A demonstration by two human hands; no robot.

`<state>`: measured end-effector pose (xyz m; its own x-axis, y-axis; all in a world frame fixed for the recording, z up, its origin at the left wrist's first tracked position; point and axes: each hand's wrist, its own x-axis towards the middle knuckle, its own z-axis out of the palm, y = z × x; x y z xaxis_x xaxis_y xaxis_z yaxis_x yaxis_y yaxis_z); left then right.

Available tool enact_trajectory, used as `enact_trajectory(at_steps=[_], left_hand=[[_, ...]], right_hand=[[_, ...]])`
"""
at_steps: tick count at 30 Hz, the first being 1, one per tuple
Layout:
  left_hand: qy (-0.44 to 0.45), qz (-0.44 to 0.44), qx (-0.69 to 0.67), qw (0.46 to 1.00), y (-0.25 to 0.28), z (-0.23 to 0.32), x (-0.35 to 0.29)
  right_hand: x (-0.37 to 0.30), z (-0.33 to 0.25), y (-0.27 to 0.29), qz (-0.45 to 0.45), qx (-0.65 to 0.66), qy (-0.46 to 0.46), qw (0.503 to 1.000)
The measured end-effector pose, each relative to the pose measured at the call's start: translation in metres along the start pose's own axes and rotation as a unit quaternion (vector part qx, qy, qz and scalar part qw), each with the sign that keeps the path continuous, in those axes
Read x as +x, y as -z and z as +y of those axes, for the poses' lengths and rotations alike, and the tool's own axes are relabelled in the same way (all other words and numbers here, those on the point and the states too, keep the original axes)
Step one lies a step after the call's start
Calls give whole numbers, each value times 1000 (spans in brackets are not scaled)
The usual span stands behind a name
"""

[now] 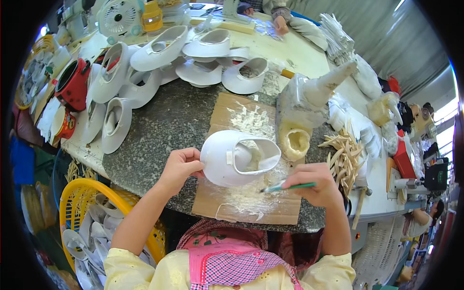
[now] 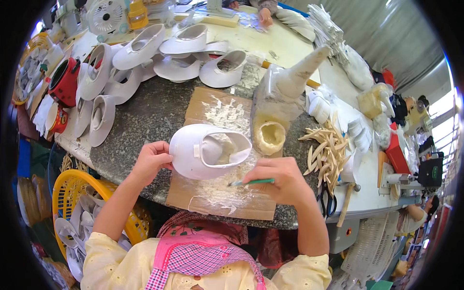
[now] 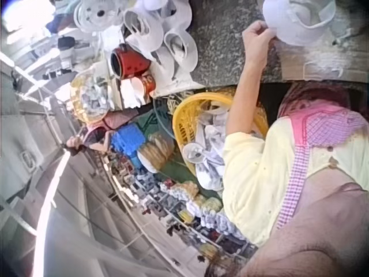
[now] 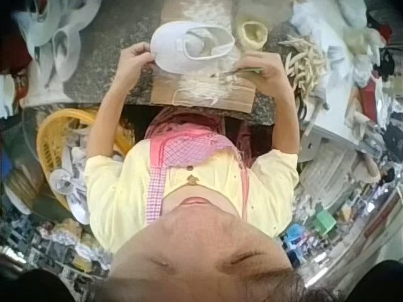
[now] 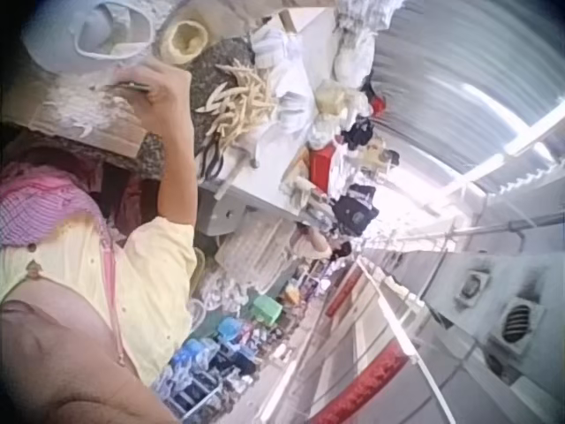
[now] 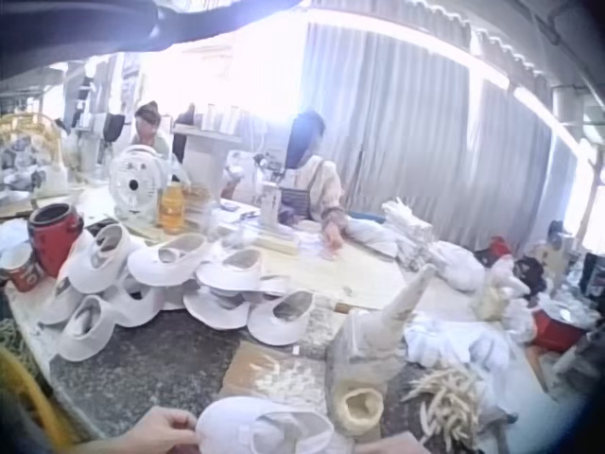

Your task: The person applies paste to shoe parts using a brush, picking up each piece, coating its inside surfaces and edges with paste, and placing the coated parts on the table.

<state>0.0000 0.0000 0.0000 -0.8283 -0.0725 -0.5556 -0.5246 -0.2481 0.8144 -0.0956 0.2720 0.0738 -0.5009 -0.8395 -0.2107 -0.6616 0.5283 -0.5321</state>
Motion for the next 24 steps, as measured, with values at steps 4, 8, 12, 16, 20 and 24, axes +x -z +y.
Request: enact_trajectory(at_steps=[4,8,12,16,20,24], left_hand=[[-69,-143,-53,986,-3,3,4],[-74,-255,-181,947,-29,-21,14],[-36,-286,-299,910,-52,-29,15],[-143,-174,-240,944,-46,-17,10],[-274,-14,-108,955,-27,18,-14],[-380,38,-62,922,-22,45,-38]], right_hand=[[15,-22,-32,147,229,120,955],[5,-8,-50,88,462,60,881],[-3,-12,-50,103,638,-4,763],[-24,-9,-31,228,557,20,799],[-20,27,-20,485,385,28,785],[3,57,-24,499,132,-14,857]])
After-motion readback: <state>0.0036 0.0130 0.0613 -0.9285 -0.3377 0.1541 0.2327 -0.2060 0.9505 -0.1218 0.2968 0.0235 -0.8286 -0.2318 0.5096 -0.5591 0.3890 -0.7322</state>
